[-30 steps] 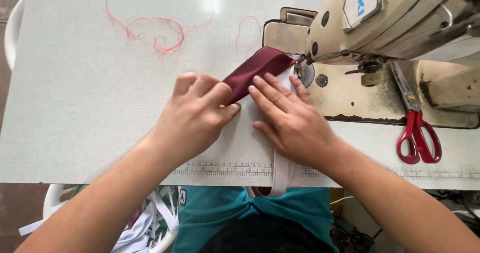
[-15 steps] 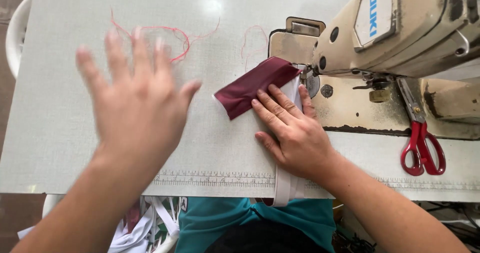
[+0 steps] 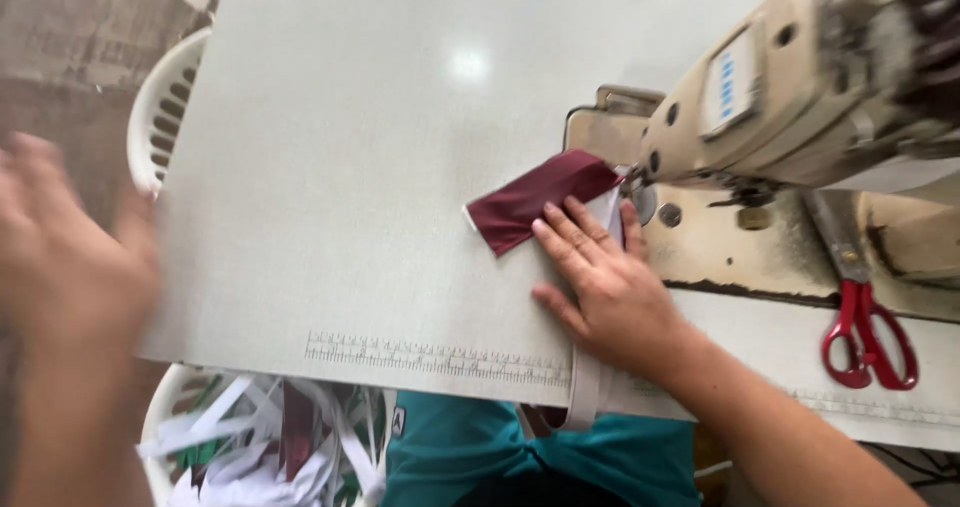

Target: Sewing fabric strips together using an industrial sewing machine and trimming them with scissors.

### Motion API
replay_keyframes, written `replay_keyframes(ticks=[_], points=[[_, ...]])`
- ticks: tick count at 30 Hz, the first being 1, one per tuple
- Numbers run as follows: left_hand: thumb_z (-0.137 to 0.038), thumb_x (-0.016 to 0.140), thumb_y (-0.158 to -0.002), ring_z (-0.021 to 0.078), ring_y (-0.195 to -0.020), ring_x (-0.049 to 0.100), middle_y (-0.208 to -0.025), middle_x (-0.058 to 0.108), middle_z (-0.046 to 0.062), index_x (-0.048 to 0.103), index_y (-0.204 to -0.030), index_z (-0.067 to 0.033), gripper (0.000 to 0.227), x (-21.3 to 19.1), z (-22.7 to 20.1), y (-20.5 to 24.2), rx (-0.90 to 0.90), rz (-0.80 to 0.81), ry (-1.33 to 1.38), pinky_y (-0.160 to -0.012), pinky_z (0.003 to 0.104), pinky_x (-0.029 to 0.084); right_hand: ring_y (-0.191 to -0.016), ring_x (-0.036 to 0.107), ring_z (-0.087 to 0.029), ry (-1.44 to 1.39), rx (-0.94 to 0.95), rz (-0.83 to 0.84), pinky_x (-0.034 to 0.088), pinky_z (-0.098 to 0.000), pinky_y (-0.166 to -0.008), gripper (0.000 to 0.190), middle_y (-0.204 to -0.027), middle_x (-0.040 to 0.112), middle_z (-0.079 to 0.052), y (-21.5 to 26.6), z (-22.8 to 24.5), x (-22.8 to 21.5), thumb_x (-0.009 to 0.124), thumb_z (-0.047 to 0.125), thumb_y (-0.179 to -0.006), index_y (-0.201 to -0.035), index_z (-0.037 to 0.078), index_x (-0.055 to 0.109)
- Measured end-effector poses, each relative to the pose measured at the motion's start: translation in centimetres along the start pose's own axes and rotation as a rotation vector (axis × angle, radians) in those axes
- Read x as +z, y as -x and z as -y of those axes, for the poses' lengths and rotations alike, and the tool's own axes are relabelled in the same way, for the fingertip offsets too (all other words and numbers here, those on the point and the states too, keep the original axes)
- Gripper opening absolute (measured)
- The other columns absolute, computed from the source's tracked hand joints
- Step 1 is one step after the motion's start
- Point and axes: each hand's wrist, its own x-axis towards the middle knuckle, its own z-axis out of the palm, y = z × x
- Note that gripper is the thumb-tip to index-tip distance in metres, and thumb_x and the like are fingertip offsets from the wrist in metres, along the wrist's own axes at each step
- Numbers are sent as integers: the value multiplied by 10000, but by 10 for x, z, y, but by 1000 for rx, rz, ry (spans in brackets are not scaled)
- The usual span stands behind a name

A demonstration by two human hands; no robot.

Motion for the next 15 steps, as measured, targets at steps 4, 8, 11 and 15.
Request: replay_keyframes(ticks=[4, 8, 11, 15], points=[[-439, 631, -1048, 421, -1330, 666, -1390, 719, 176, 701, -1329, -42, 491, -15, -108, 114, 640, -294, 277, -1192, 573, 466, -1519, 464, -328, -542, 190, 0, 272, -563, -1236, 561, -1627, 508, -172, 27, 22, -74, 599, 369, -1018, -1510, 102, 558], [-541, 583, -1094, 335, -1186, 709, -1251, 750, 115, 759, -1220, -154, 443, 6, -193, 224, 957, -160, 717, -995, 529, 555, -1291, 631, -301, -721, 407, 219, 486, -476, -1127, 427, -1455, 630, -152, 155, 1, -6, 587, 289, -977, -1388, 183, 641], [-311, 666, -1078, 256, -882, 684, -985, 717, 52, 723, -981, -96, 243, -24, -220, 239, 900, 10, 1151, -791, 360, 566, -1054, 660, -303, -436, 632, 509, 475, -443, -1048, 370, -1277, 654, -164, 236, -7, 92, 538, 296, -948, -1293, 252, 666], [-322, 764, -961, 144, -754, 729, -869, 767, -2, 783, -862, -154, 196, -1, -188, 273, 607, 349, 1065, -714, 256, 591, -1179, 746, -108, -822, 1092, 276, 535, -314, -1044, 357, -1214, 866, -21, 190, 54, 79, 671, 405, -926, -1145, 175, 834]])
